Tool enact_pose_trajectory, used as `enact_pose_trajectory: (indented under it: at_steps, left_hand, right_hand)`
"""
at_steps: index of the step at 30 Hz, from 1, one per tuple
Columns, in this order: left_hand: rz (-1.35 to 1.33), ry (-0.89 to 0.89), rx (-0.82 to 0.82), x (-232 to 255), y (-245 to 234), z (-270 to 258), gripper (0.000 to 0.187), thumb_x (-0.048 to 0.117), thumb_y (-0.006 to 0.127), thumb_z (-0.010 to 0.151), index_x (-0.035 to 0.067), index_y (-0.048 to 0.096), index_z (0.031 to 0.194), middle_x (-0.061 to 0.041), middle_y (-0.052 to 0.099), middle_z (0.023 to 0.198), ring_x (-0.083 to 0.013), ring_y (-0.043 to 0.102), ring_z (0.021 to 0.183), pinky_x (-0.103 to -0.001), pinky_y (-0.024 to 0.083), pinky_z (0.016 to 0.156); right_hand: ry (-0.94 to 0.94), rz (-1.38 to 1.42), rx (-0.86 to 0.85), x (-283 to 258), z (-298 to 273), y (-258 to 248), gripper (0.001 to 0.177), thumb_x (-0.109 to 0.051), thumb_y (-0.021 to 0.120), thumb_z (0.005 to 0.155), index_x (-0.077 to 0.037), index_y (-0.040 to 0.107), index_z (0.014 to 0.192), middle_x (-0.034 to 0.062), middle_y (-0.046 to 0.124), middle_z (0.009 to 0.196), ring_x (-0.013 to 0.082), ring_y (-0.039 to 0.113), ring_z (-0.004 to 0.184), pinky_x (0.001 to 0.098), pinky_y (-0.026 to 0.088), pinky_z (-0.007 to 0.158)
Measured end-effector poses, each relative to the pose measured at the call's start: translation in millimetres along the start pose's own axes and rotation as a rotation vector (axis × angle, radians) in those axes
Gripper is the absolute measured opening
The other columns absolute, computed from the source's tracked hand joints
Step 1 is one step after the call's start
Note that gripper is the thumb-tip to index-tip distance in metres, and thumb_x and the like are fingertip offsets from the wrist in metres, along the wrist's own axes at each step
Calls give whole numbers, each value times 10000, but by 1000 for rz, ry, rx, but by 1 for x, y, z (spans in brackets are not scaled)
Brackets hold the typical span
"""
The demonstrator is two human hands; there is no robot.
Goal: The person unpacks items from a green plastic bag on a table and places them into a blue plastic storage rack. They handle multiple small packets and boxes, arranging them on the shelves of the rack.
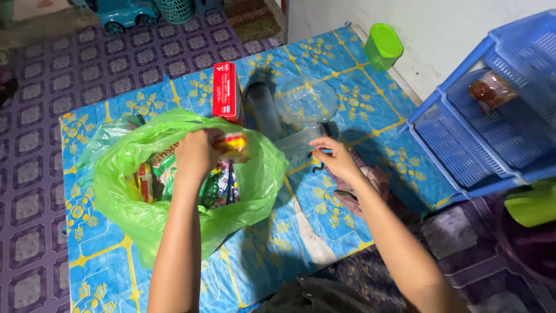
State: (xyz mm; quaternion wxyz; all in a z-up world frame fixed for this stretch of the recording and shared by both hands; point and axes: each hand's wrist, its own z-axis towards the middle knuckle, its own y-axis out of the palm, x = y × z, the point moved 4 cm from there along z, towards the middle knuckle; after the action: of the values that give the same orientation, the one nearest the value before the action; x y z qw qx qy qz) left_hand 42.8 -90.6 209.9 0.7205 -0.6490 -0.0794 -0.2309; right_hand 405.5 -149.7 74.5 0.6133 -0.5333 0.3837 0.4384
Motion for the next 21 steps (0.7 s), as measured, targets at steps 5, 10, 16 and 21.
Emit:
enact_pose_trajectory:
  at_steps: [5, 10, 16, 21]
  left_hand:
    - [-448, 146, -17, 50, -12, 1, 365, 137, 809, 770, 85, 781, 1129, -118, 799, 959, -224, 752, 831, -361, 573, 755]
    - [-754, 297, -184, 101, 31, 11, 358, 62, 826, 775, 50, 760, 1126, -79, 803, 933, -81, 690, 810, -292, 569, 744]
    - [-806, 340, -299, 179, 100, 16, 313, 79, 829, 783, 59, 785, 1093, -82, 803, 922, -71, 723, 788, -286, 592, 723]
    - [-865, 426, -396, 246, 155, 5, 225, 110, 799, 844, 49, 794, 1060, -91, 813, 887, -93, 720, 757, -295, 584, 713]
  right_hand:
    - [20, 100, -107, -25, -8, -15, 268, -105, 671, 957, -56, 680, 1220, 46, 739, 1159, 125, 676, 1091, 298, 535, 942]
    - [-48, 85, -81, -68, -32, -44, 398, -145, 686, 974, -55, 614, 1355, 59, 694, 1230, 141, 628, 1146, 324, 500, 993]
    - [-155, -407, 90, -89, -63, -87, 527, -239, 824, 824, -29, 637, 1270, 127, 696, 1098, 233, 665, 1003, 366, 529, 859]
    - [-73, -659, 271, -65, -94, -135, 376, -276, 859, 827, -40, 711, 1079, 135, 706, 915, 293, 660, 839, 402, 534, 739]
